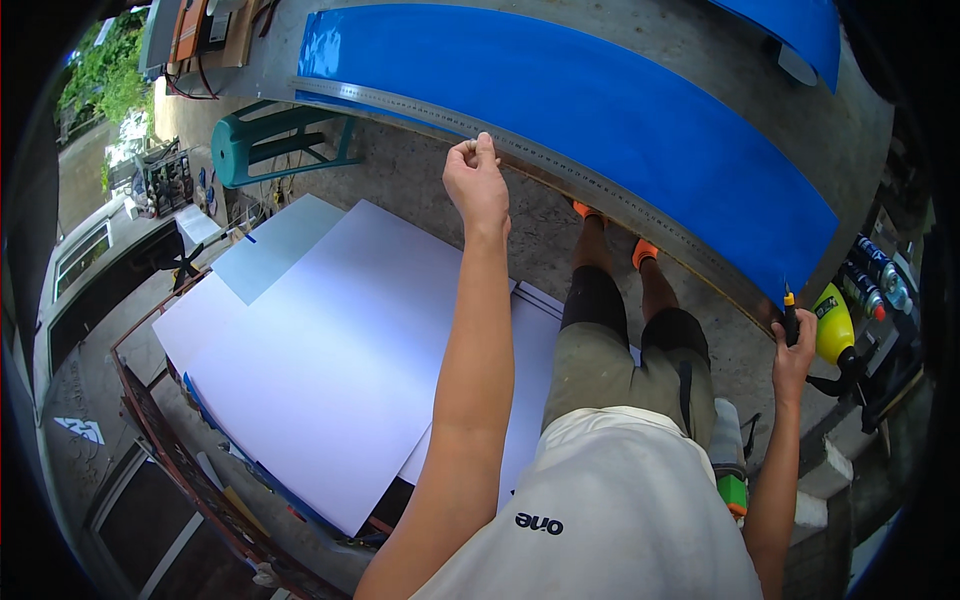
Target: Cutting a blue material along a curved ruler using a utility knife.
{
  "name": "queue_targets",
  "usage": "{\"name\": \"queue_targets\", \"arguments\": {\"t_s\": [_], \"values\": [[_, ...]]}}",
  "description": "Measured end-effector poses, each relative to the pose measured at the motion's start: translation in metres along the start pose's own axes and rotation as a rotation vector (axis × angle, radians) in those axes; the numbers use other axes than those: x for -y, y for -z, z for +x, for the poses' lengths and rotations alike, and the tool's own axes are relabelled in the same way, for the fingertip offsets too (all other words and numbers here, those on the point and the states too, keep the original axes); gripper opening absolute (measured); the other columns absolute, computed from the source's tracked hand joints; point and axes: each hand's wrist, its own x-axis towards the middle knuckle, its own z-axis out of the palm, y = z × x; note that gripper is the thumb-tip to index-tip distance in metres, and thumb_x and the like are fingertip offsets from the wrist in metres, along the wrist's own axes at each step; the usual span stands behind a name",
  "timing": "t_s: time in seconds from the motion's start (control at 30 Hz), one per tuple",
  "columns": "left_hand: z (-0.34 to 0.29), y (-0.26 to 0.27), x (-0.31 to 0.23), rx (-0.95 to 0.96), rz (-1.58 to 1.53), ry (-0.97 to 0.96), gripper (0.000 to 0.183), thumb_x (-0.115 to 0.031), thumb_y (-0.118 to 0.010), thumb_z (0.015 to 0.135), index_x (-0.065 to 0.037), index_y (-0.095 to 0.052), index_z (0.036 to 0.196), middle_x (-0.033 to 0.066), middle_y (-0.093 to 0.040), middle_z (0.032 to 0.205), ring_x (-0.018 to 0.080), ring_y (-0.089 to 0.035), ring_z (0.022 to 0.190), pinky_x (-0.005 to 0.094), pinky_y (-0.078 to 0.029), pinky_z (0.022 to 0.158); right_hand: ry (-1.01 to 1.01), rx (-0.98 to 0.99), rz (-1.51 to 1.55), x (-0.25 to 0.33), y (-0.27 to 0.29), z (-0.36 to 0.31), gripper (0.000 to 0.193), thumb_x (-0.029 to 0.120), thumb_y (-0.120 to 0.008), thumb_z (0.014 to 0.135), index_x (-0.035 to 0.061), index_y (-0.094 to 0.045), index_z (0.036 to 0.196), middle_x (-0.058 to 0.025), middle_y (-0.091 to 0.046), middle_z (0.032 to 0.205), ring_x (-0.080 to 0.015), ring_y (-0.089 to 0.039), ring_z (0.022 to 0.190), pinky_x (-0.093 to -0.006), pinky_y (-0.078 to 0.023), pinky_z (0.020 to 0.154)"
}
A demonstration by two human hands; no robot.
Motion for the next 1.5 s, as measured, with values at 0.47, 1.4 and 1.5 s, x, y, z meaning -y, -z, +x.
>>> {"name": "queue_targets", "arguments": {"t_s": [0.47,1.4,1.5], "values": [[0.020,-0.001,-0.021,0.015,0.348,-0.178,0.033,-0.018,-0.069,0.102,0.002,-0.061,0.127,0.0162,-0.065,0.124,0.0271,-0.063,0.114,0.0406,-0.050,0.103,-0.042,0.021,-0.041,0.011,0.001,0.003,0.032,0.006,-0.077,0.092,-0.0015,-0.056,0.114,-0.0130,-0.058,0.114,-0.0317,-0.059,0.106,-0.0356,-0.047,0.097],[0.014,-0.010,-0.028,0.282,-0.446,0.042,0.025,-0.008,-0.060,0.108,0.005,-0.056,0.129,0.0150,-0.066,0.124,0.0172,-0.068,0.106,0.0288,-0.059,0.094,-0.051,0.049,-0.108,0.027,0.018,0.014,0.024,0.002,-0.072,0.095,-0.0023,-0.054,0.111,-0.0158,-0.057,0.110,-0.0352,-0.059,0.100,-0.0364,-0.047,0.091],[0.000,-0.021,-0.014,0.210,-0.385,0.065,0.018,-0.009,-0.065,0.106,0.004,-0.063,0.118,0.0117,-0.070,0.114,0.0157,-0.070,0.100,0.0273,-0.061,0.092,-0.055,0.042,-0.091,0.034,0.011,0.019,0.019,0.002,-0.070,0.096,-0.0020,-0.056,0.109,-0.0158,-0.058,0.105,-0.0345,-0.060,0.095,-0.0362,-0.048,0.087]]}}
